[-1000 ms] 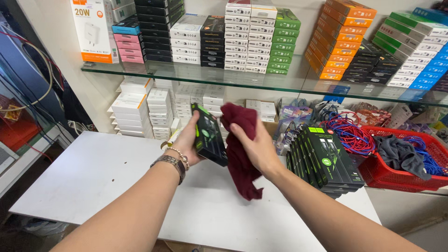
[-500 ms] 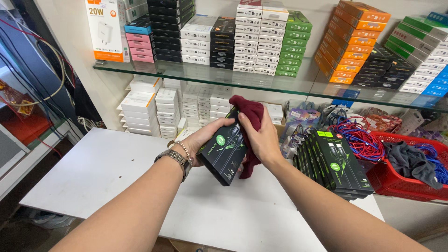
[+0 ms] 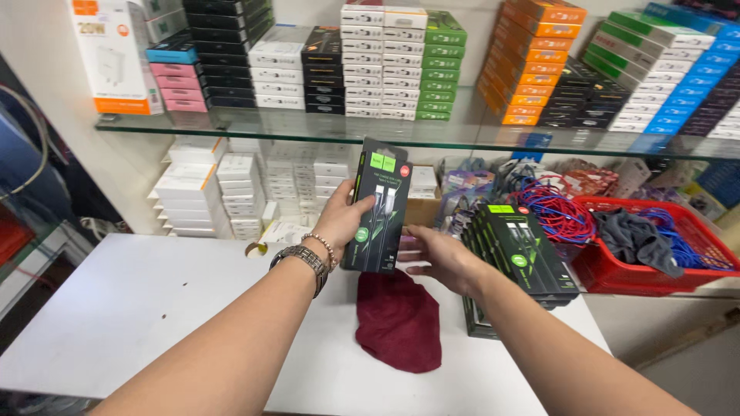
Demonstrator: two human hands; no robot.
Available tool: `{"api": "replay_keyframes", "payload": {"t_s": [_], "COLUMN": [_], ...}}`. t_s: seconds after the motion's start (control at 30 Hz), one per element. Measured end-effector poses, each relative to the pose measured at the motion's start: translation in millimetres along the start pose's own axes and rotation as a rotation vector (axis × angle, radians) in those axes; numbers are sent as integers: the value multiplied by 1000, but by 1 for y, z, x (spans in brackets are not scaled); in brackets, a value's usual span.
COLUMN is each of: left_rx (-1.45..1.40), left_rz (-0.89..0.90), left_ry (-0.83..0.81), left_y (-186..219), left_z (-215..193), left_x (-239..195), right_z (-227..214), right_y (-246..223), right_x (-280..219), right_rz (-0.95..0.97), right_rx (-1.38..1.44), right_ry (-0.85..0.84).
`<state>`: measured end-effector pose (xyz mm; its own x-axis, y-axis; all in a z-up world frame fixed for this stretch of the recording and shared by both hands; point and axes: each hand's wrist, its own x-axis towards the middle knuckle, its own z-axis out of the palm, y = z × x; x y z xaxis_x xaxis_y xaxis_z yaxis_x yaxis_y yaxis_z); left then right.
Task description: The person wipes the surfaces of multiple small product boxes with a maroon cloth and then places them on a glass shelf. The person handles green, black, and white boxes one at a time, wiping each before stacking them on the shelf.
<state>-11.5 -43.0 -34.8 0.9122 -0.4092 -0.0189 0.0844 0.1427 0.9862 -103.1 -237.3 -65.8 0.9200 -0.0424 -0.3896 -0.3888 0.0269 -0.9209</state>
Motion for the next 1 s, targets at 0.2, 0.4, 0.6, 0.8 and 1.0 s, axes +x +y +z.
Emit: {"api": "replay_keyframes", "payload": {"t_s": [0.2, 0.4, 0.6, 0.8, 1.0], "left_rx": [-232, 668, 787, 980, 1282], "left_rz": [181, 470, 406, 617, 790], "left_ry": [-215, 100, -32, 136, 205], "left_y": [17, 24, 26, 30, 20], "left_z": [63, 125, 158, 174, 180], "left_x": [63, 116, 140, 161, 179], "right_z": [-41, -138, -207, -202, -188], "right_y": [-57, -93, -135, -145, -143], "right_x": [-32, -13, 35, 75, 79], "right_rz": [-231, -323, -227, -391, -551], "right_rx": [-88, -112, -169, -739, -1329], "right_ry": [65, 307, 405, 574, 743]}}
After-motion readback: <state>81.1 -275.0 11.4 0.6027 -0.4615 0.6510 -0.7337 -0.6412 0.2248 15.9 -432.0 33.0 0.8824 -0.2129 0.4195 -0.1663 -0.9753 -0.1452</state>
